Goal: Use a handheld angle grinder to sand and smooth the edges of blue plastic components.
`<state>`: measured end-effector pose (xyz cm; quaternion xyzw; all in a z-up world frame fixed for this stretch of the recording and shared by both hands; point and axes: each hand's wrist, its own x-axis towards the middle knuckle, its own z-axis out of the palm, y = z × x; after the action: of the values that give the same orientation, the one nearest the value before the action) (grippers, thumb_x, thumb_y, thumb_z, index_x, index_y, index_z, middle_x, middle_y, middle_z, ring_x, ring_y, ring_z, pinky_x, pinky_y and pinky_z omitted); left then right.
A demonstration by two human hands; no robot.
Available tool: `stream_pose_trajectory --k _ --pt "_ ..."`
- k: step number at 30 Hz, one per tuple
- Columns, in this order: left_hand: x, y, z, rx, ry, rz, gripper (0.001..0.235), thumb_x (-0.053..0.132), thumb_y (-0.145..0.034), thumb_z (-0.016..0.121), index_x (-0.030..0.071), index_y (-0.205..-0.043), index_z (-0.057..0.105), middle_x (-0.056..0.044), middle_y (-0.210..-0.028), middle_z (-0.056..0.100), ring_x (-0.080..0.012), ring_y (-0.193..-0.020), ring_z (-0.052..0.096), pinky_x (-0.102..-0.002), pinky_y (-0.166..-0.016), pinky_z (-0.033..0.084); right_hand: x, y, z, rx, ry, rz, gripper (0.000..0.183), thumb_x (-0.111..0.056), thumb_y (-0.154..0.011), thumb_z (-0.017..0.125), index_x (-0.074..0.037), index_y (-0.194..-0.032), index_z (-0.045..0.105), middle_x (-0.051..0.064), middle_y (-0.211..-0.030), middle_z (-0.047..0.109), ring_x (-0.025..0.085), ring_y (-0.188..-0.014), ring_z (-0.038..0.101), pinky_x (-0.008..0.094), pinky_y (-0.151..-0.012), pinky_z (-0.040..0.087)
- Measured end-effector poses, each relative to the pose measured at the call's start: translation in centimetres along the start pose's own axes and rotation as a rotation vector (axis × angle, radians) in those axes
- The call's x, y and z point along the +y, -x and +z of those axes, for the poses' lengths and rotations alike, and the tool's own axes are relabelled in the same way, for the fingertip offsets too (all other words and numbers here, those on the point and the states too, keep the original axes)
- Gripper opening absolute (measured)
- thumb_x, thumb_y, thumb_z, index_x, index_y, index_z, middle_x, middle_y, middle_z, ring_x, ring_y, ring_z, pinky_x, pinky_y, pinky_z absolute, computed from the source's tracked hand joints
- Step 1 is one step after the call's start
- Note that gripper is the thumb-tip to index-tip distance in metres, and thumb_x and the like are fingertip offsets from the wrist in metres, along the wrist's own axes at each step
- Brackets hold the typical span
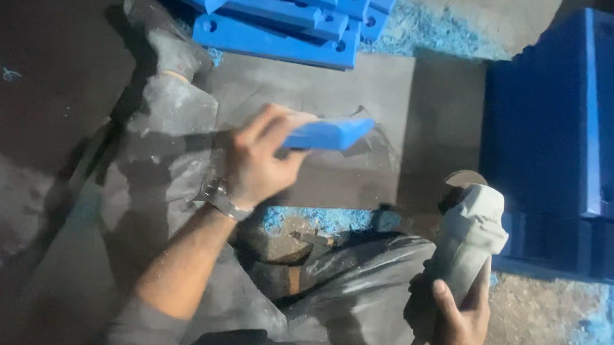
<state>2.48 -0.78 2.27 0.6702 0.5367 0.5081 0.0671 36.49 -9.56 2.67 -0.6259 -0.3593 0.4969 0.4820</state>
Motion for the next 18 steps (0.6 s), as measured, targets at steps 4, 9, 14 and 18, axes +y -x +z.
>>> stream_pose_trajectory --k 4,9,14,18 --pt "3.5 -0.1 1.3 -0.048 -0.071 0.111 0.048 -0.004 -0.077 0.077 0.015 -0.121 0.07 -0.005 -0.114 0.07 -0.0256 -0.102 0.072 -0.037 -0.087 0.06 0.5 2.6 -2.5 -0.047 -0.065 -0.069 0.104 -0.011 -0.078 0.073 -0.006 -0.169 0.023 0.026 -0.119 0.065 0.033 -0.094 0.07 0.046 -0.078 0.061" --pt "4.8 0.4 4.5 -0.007 0.102 0.141 0.045 0.008 -0.074 0.087 0.016 -0.113 0.067 -0.003 -0.11 0.07 -0.0251 -0.103 0.07 -0.042 -0.089 0.055 -0.4 5.5 -4.4 -0.152 -0.038 -0.159 0.102 -0.01 -0.078 0.075 0.0 -0.167 0.025 0.027 -0.116 0.067 0.035 -0.089 0.073 0.044 -0.076 0.06" --pt "3.9 1.7 7.1 -0.127 0.324 0.042 0.046 0.006 -0.077 0.083 0.015 -0.12 0.067 -0.004 -0.121 0.071 -0.0245 -0.117 0.07 -0.039 -0.102 0.057 -0.9 7.3 -3.6 -0.108 -0.007 -0.13 0.106 -0.006 -0.073 0.077 -0.001 -0.166 0.026 0.026 -0.116 0.068 0.032 -0.09 0.072 0.041 -0.078 0.058" --pt "3.2 2.7 7.6 -0.218 0.37 0.012 0.055 0.004 -0.069 0.079 0.013 -0.122 0.069 -0.004 -0.129 0.073 -0.024 -0.126 0.069 -0.049 -0.121 0.045 -1.1 7.4 -2.9 -0.14 0.033 -0.101 0.101 -0.005 -0.073 0.078 0.003 -0.161 0.031 0.024 -0.116 0.069 0.029 -0.09 0.072 0.039 -0.081 0.058"
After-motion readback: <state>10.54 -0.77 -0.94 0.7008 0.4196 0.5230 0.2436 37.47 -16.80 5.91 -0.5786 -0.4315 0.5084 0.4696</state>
